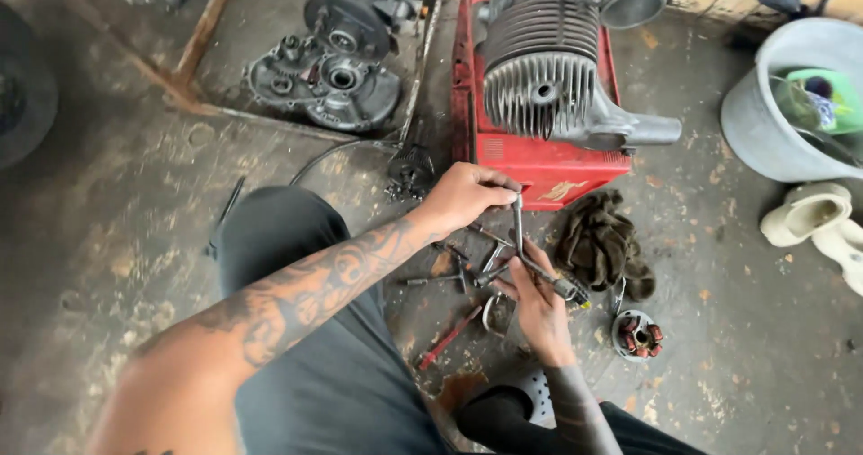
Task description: The person sits on the floor of a repair workshop working on a small engine mounted on a red stand. They use a socket wrench and screwdriver to loosen and remove bolts from the engine cylinder and crankcase, handling fasteners and setting them on the floor beside the engine.
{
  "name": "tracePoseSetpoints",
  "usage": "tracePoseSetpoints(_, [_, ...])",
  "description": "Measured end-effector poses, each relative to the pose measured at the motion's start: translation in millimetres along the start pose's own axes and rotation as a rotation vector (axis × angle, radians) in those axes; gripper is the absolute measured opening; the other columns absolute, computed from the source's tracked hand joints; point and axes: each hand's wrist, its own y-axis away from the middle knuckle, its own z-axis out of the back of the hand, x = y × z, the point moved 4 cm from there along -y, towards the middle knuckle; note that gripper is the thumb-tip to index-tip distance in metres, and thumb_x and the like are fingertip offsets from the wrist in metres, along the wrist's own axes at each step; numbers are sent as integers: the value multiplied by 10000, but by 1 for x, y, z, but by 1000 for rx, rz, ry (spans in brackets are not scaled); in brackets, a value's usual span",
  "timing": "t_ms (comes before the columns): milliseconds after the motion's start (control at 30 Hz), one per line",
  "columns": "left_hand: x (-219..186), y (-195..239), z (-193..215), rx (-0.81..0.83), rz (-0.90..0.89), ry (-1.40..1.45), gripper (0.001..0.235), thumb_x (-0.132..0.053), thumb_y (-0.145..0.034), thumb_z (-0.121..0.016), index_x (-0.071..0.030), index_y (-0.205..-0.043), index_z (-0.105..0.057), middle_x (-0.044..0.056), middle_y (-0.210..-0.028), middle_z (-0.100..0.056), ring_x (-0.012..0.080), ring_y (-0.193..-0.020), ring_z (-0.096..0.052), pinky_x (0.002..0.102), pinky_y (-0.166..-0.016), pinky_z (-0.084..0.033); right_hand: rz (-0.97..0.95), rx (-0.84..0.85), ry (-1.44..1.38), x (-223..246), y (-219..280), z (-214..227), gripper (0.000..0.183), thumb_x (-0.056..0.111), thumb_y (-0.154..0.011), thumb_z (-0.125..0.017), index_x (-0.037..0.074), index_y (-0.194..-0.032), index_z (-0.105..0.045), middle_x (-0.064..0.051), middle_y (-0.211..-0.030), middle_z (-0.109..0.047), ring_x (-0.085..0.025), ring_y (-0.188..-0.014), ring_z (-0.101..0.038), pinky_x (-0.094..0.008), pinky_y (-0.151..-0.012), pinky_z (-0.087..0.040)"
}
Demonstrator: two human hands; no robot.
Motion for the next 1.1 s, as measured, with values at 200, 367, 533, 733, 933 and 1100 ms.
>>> tracePoseSetpoints(200, [40, -59, 0, 43, -36, 224, 304, -87, -844, -787, -5, -1133, -746, 172, -949, -766, 195, -830, -762, 270, -703, -633, 162, -156, -18, -27, -39, -12, 335, 49, -1030, -590, 16, -1363, -589, -44, -1004, -682, -127, -842, -702, -316, -679, -675])
tracePoseSetpoints(367, [26, -68, 6, -201, -30, -84, 281, -267, -792, -793, -204, -1067, -793, 132, -946, -775, 282, -920, -744, 376, -755, -629, 150, -171, 54, -41, -76, -15, 385, 47, -1001, -637, 17, -1382, -591, -102, -1027, -713, -177, -855, -703, -389, -664, -671])
tracePoseSetpoints(533, [29, -74, 0, -304, -23, -257, 262, -457, -810, -762, -362, -1054, -782, 8, -1011, -784, 285, -1035, -731, 402, -898, -600, 126, -204, 60, -24, -84, -27, 381, 31, -1008, -620, 49, -1388, -597, -86, -1003, -712, -186, -855, -722, -399, -679, -678])
tracePoseSetpoints(733, [26, -61, -8, -410, -3, 77, 276, -338, -841, -748, -240, -1098, -769, 82, -1014, -778, 289, -995, -741, 432, -832, -608, 145, -225, 189, -2, -78, -34, 360, 38, -1034, -607, 51, -1394, -600, -127, -1039, -712, -227, -905, -715, -458, -744, -658])
tracePoseSetpoints(933, [30, -62, -18, -444, -24, 221, 256, -277, -839, -766, -217, -1088, -769, 47, -998, -774, 270, -953, -743, 401, -812, -616, 136, -233, 212, -3, -85, -30, 386, 70, -1044, -606, 72, -1429, -578, -82, -1132, -711, -197, -944, -696, -454, -790, -653])
tracePoseSetpoints(1100, [35, -64, -31, -527, -73, 382, 270, -205, -835, -794, -153, -1099, -768, 79, -951, -759, 202, -846, -730, 324, -687, -590, 174, -209, 301, -2, -94, -22, 386, 56, -1052, -603, 61, -1436, -576, -128, -1187, -693, -213, -1039, -670, -441, -846, -626])
